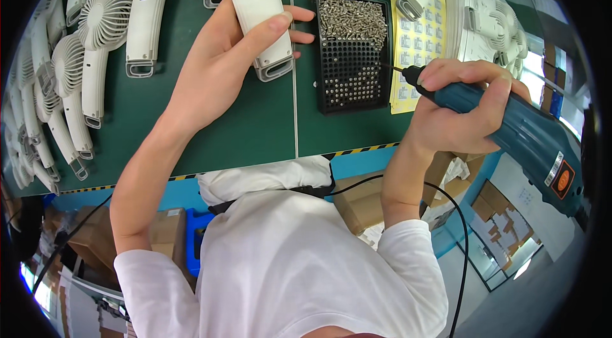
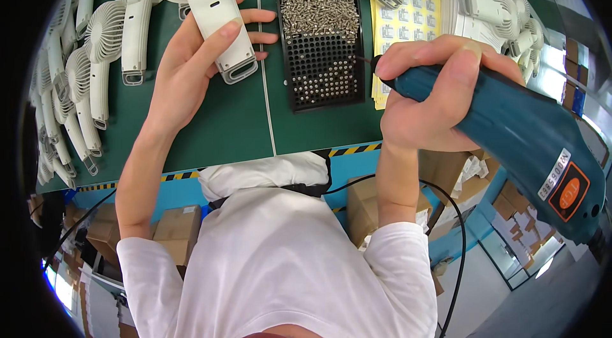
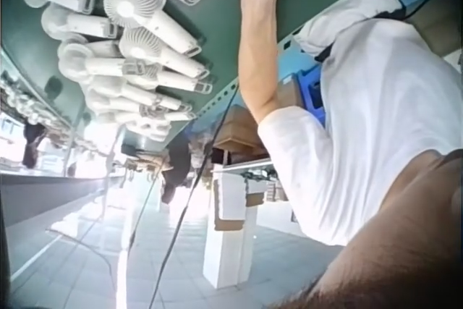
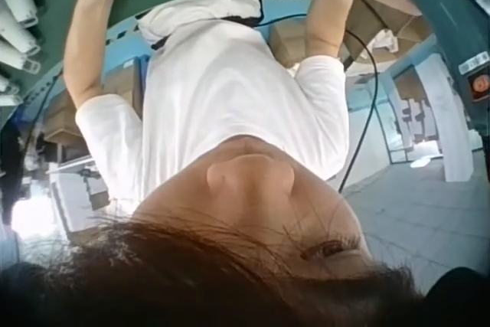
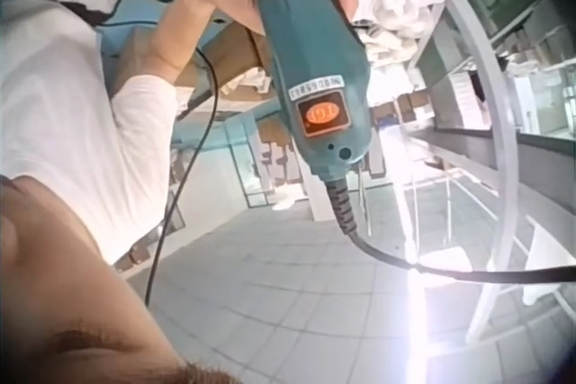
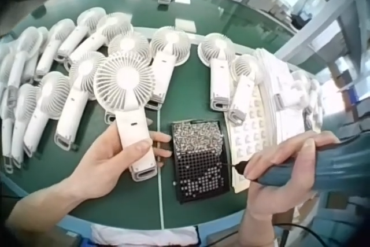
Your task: Assembling portable hand fans by securing screws with an electric screwdriver on an assembly line.
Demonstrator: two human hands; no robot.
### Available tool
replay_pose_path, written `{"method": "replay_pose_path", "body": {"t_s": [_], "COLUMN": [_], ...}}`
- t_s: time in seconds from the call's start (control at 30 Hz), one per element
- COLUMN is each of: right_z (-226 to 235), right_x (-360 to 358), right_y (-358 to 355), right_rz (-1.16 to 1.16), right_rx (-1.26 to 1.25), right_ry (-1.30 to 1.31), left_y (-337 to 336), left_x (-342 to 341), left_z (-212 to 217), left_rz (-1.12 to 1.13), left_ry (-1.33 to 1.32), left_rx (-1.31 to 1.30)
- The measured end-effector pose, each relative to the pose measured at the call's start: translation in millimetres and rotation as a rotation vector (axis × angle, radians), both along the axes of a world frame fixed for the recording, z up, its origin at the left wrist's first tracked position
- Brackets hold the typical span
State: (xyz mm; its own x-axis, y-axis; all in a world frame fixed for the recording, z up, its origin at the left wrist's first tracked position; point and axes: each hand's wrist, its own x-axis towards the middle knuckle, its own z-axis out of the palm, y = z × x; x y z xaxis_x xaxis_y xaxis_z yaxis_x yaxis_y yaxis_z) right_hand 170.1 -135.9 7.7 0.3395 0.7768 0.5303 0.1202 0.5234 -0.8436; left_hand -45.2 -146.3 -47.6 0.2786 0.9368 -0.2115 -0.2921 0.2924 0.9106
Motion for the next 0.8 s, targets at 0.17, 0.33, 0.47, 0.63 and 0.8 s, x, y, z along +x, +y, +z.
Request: {"method": "replay_pose_path", "body": {"t_s": [0.17, 0.33, 0.47, 0.63, 0.8], "right_z": [0, -4, 2, 12, 21], "right_x": [-2, 1, -4, -9, -48], "right_y": [1, 2, -3, -12, -26], "right_rz": [-0.012, -0.102, -0.094, 0.003, 0.082], "right_rx": [0.000, 0.011, -0.003, 0.006, 0.065], "right_ry": [-0.011, -0.220, -0.085, 0.039, 0.133], "left_y": [-1, -2, -3, -4, -3], "left_x": [0, 1, 0, -4, 0], "left_z": [0, 0, -4, -7, -11], "left_rz": [0.007, 0.017, 0.036, 0.023, 0.041], "left_ry": [-0.001, -0.002, -0.006, -0.028, -0.053], "left_rx": [0.019, 0.050, 0.049, 0.021, 0.016]}}
